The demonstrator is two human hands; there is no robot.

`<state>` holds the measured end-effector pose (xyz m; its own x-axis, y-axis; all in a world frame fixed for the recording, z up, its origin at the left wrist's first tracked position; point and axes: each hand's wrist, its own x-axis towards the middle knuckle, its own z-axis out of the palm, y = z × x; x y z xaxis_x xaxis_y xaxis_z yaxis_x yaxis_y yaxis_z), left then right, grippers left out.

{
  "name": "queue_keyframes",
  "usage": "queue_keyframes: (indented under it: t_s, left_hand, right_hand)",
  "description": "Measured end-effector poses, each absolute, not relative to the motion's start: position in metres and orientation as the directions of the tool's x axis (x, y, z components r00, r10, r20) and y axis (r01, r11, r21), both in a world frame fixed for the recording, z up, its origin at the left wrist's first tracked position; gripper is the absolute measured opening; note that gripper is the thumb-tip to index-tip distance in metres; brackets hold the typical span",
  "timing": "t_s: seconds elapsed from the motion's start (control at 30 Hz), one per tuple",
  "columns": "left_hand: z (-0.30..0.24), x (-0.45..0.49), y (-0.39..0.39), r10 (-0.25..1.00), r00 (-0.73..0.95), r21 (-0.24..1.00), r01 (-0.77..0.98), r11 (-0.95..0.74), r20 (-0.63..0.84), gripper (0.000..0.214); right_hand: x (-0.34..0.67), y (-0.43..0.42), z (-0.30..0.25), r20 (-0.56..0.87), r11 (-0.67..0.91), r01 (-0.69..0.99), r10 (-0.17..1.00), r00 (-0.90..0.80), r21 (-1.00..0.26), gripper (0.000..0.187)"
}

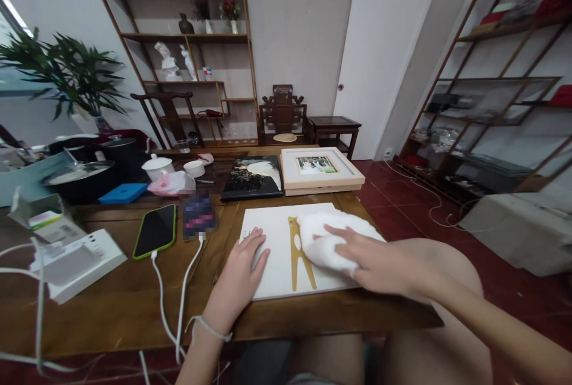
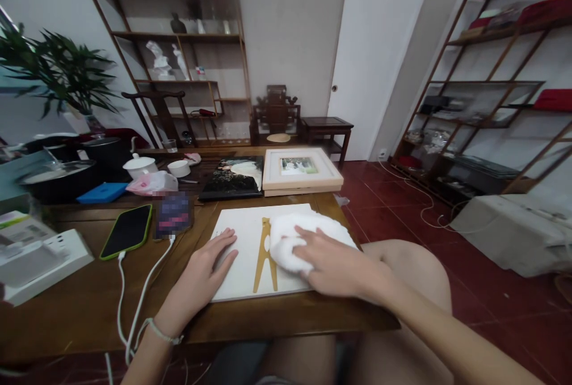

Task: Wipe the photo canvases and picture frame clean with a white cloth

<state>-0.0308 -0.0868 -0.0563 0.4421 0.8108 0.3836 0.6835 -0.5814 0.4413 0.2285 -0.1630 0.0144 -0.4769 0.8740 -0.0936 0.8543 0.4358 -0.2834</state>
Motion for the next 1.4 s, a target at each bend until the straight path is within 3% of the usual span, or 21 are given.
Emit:
queue_keyframes:
  t_s: [0.17, 0.4, 0.7, 0.83, 1.0, 1.13, 1.4]
  left_hand:
    - [-0.056, -0.031, -0.086, 0.804, 0.441, 0.441, 0.677, -0.589, 0.399, 0.032]
    - [-0.053, -0.031, -0.087, 0.814, 0.436, 0.449, 0.682, -0.577, 0.383, 0.031]
    - [-0.054, -0.031, -0.088, 0.826, 0.433, 0.477, 0.675, -0.563, 0.361, 0.033]
    - [-0.054, -0.03, -0.089, 0.829, 0.436, 0.465, 0.687, -0.558, 0.35, 0.034]
    - [-0.054, -0.032, -0.089, 0.797, 0.454, 0.453, 0.658, -0.601, 0.398, 0.033]
    - [-0.055, -0.032, -0.088, 0.789, 0.461, 0.449, 0.652, -0.611, 0.406, 0.034]
    - [-0.052, -0.03, -0.088, 0.806, 0.464, 0.44, 0.676, -0.591, 0.368, 0.037]
  right_hand:
    - [0.221, -0.097, 0.015, -0.036, 0.327, 0.896, 0.935, -0.353, -0.301, 0.03]
    - [0.167, -0.043, 0.028, -0.031, 0.424, 0.857, 0.892, -0.451, -0.292, 0.03]
    - [0.23, -0.059, 0.03, -0.079, 0.244, 0.938, 0.959, -0.271, -0.247, 0.031]
    - [0.245, -0.075, 0.021, -0.036, 0.221, 0.942, 0.971, -0.237, -0.253, 0.03]
    - [0.204, -0.08, -0.001, 0.077, 0.354, 0.911, 0.935, -0.346, -0.21, 0.026]
    - [0.173, -0.091, -0.013, 0.137, 0.497, 0.85, 0.867, -0.479, -0.174, 0.035]
    - [0.154, -0.183, -0.017, 0.021, 0.599, 0.772, 0.792, -0.61, -0.212, 0.026]
